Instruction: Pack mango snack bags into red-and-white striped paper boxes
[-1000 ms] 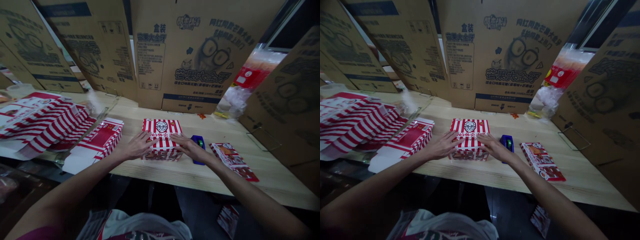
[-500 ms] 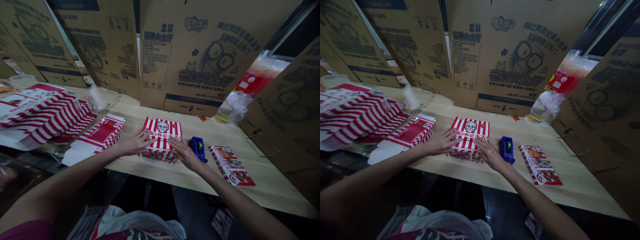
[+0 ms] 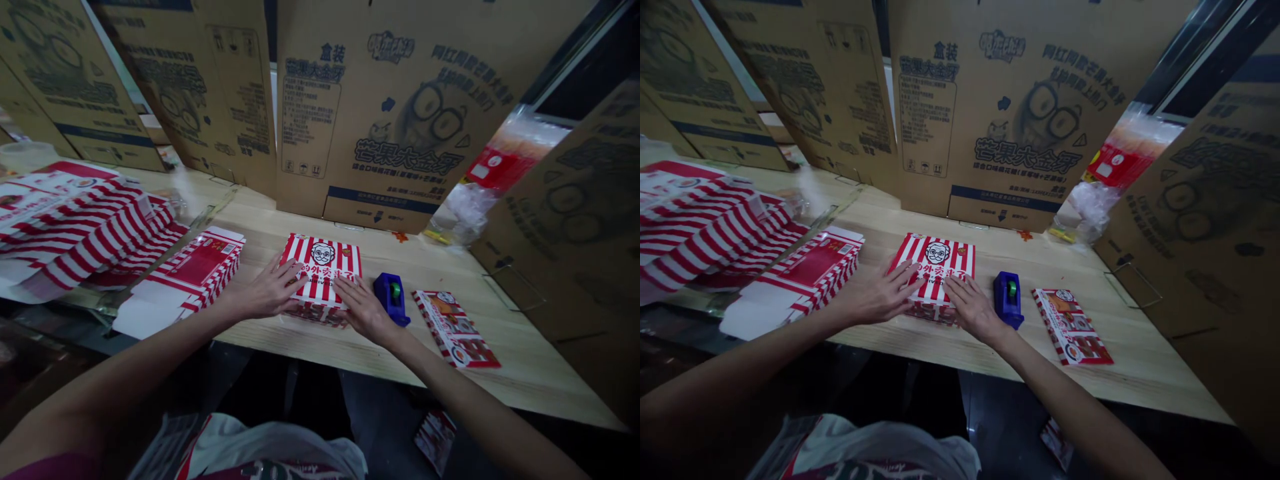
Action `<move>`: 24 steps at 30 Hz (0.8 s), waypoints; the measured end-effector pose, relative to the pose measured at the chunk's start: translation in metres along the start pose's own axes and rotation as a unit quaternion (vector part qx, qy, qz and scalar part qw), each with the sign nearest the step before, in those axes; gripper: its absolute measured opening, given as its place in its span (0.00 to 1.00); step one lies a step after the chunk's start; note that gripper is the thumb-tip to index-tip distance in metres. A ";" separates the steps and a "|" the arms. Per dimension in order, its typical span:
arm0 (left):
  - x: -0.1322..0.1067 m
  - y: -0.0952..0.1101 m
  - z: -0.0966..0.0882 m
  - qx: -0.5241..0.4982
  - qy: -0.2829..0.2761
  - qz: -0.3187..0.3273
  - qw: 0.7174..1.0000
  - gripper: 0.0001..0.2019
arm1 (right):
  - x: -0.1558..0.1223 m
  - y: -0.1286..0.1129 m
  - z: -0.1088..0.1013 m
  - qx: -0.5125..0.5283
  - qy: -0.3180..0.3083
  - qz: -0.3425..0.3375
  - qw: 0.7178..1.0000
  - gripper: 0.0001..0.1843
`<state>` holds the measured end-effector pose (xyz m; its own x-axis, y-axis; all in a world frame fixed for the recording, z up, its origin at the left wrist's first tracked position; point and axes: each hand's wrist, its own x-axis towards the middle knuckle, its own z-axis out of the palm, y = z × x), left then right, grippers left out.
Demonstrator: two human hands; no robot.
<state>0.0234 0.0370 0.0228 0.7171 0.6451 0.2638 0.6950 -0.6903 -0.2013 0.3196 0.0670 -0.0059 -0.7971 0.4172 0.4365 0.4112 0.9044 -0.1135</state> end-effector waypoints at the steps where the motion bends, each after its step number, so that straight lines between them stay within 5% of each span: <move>1: 0.003 0.007 -0.001 0.003 0.007 -0.005 1.000 0.26 | 0.000 0.001 0.002 -0.012 0.005 -0.004 1.000 0.37; 6: 0.024 0.040 0.011 0.006 0.052 0.016 0.998 0.28 | -0.001 0.003 0.000 -0.011 0.009 -0.019 1.000 0.38; 11: 0.042 0.048 0.020 -0.007 0.089 0.018 0.996 0.19 | -0.018 0.000 0.001 0.018 0.069 0.059 0.996 0.43; 19: 0.109 0.054 -0.004 -0.062 -0.009 0.038 0.997 0.20 | -0.024 -0.013 0.024 0.068 0.164 0.171 0.969 0.53; 24: 0.120 0.049 -0.007 -0.091 -0.039 0.123 0.987 0.13 | -0.022 -0.019 0.027 0.079 0.192 0.198 0.958 0.55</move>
<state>0.1428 0.0783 0.0517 0.8704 0.4683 0.1520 0.4828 -0.8724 -0.0765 0.3173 0.0431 -0.0375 -0.3595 0.6942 0.6236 0.5512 0.6972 -0.4583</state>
